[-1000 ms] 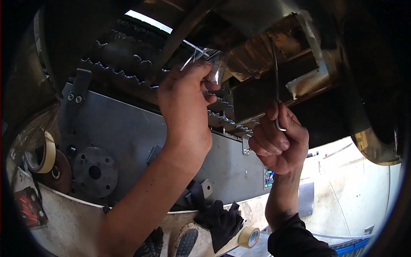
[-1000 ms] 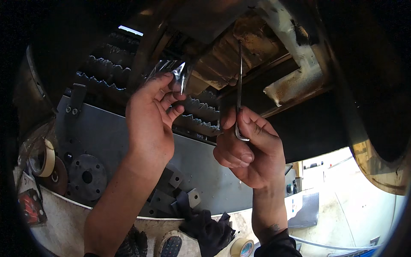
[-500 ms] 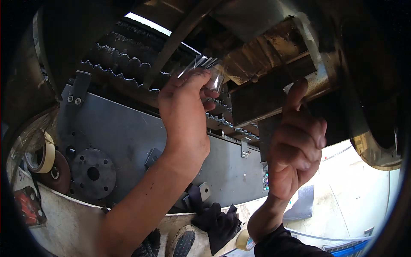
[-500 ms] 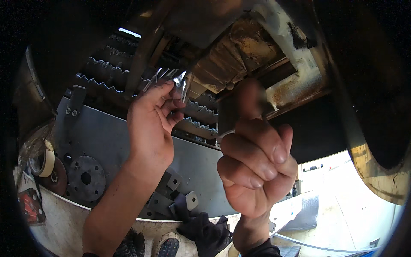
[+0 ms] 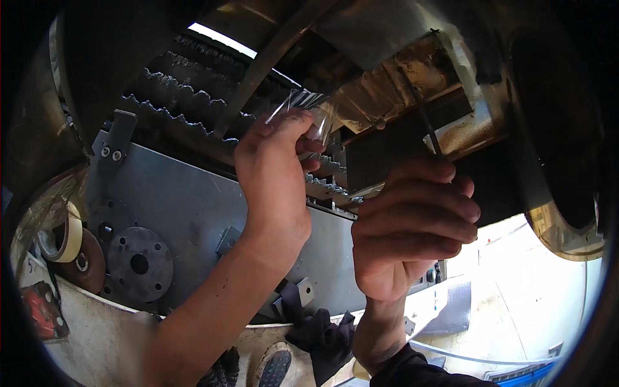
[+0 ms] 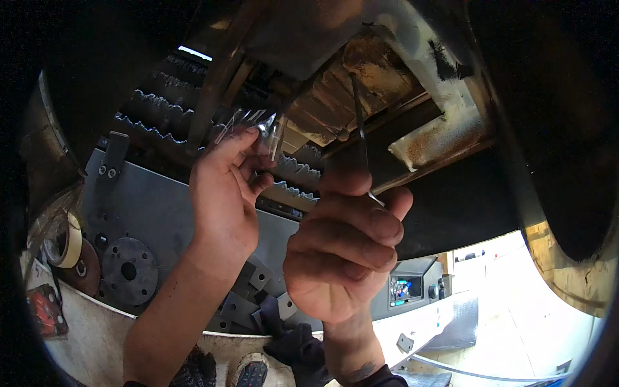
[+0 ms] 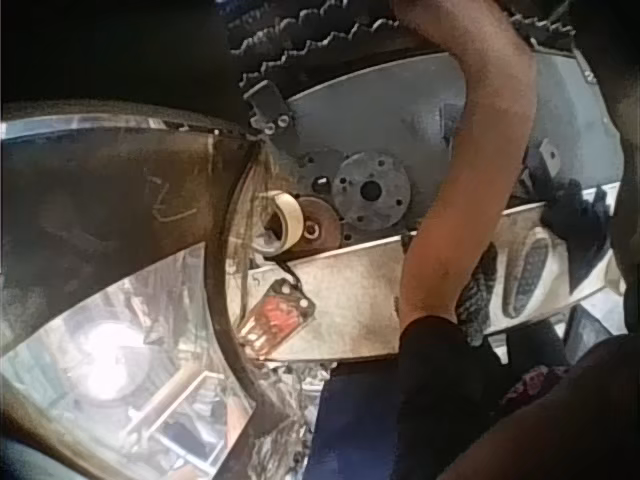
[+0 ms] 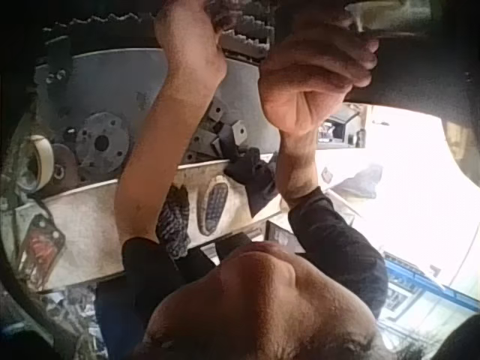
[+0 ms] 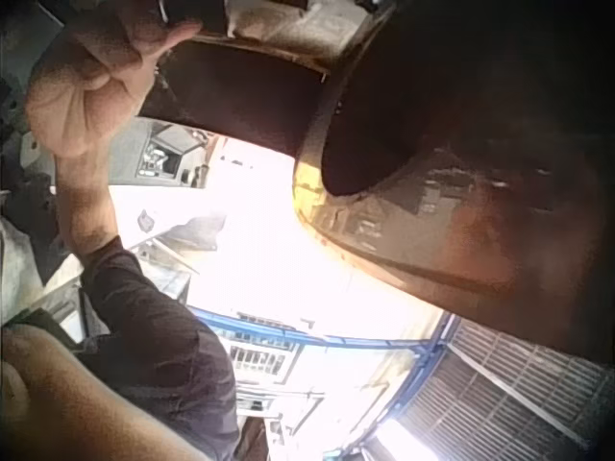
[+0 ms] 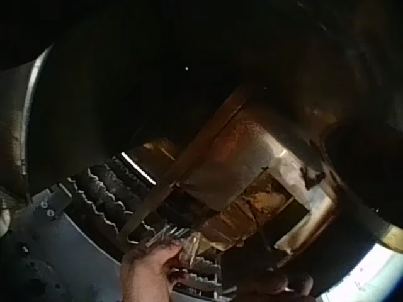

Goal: The person assembles a mechanical component on a workbench, using a handheld remote control to operate a machine. They handle a roll of tape, a black cloth, and a small plastic bag containing metal parts. The person places a metal part into the machine and uses the remote to adjust it.

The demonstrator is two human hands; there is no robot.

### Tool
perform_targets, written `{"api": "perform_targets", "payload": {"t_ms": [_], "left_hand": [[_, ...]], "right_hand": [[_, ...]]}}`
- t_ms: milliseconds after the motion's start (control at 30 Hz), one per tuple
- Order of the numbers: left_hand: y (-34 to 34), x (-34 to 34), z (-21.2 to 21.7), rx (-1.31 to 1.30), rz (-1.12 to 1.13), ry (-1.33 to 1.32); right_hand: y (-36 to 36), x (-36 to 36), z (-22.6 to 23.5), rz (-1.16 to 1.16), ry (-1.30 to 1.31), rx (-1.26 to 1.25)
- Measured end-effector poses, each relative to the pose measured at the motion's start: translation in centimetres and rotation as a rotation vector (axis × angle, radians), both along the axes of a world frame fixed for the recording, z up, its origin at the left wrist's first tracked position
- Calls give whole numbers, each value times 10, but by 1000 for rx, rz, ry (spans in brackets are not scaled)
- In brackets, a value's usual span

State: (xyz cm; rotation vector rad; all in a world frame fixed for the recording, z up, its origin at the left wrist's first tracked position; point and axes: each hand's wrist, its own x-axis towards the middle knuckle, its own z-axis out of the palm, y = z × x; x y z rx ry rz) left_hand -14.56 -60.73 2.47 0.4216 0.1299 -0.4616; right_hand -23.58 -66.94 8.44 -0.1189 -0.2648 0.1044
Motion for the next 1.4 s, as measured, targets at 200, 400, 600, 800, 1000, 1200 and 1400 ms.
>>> {"api": "perform_targets", "payload": {"t_ms": [200,400,600,800,1000,1200,1400], "left_hand": [[0,2,-1,-8,9,9],[0,3,-1,2,15,9],[-2,2,-4,-8,7,11],[2,4,-2,-1,21,5],[0,4,-3,12,20,16],[0,3,-2,14,18,20],[-1,4,-3,6,16,30]], "right_hand": [[-4,10,-9,45,-128,-19],[-2,8,-6,-15,-104,-24],[-7,-2,4,-98,7,-262],[-11,-1,10,-103,-32,-342],[-13,-1,11,-108,-31,-368],[-10,-2,13,-138,-28,-392],[-14,-1,12,-101,-34,-386]]}}
